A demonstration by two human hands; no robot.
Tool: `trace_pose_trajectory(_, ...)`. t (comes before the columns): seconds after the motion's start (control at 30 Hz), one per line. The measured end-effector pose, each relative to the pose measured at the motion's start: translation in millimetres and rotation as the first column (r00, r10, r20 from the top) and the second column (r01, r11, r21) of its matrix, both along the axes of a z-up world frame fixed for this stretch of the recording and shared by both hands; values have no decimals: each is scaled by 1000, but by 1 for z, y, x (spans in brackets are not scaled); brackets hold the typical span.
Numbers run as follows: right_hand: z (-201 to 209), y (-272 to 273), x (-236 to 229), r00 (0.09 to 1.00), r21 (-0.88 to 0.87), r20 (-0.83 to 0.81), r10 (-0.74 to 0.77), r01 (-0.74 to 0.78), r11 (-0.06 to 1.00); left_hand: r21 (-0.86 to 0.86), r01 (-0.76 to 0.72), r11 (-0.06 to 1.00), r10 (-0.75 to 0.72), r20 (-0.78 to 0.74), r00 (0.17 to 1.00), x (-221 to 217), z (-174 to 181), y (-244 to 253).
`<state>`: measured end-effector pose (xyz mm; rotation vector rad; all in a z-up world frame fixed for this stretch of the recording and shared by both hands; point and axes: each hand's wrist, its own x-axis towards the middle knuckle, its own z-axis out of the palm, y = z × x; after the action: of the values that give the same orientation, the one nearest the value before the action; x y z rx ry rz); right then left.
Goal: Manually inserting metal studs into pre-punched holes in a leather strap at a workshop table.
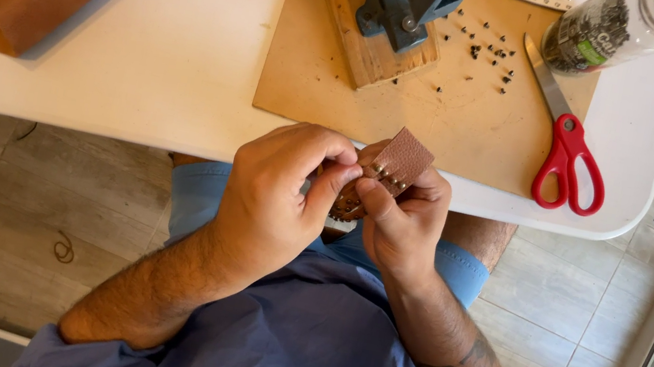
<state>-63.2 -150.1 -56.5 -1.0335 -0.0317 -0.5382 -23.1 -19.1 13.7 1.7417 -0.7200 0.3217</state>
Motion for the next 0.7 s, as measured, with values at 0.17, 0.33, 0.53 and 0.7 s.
trace_pose_trajectory(0.17,-10,-4,-1,1000,6,-4,-22,22,1000,6,-2,1000,2,41,999,-1,-3,-1)
trace_pose_trajectory(0.33,-18,-9,-1,999,31,-30,-12,13,999,25,-7,1000,5,86,996,-3,-7,-4)
trace_pose_trajectory(0.53,-24,-7,-1,999,68,-39,15,-13,998,50,-44,998,36,141,989,-6,-4,-3)
trace_pose_trajectory(0.7,-22,-13,-1,996,-6,-57,65,-66,998,63,-68,996,55,194,979,-6,1,1)
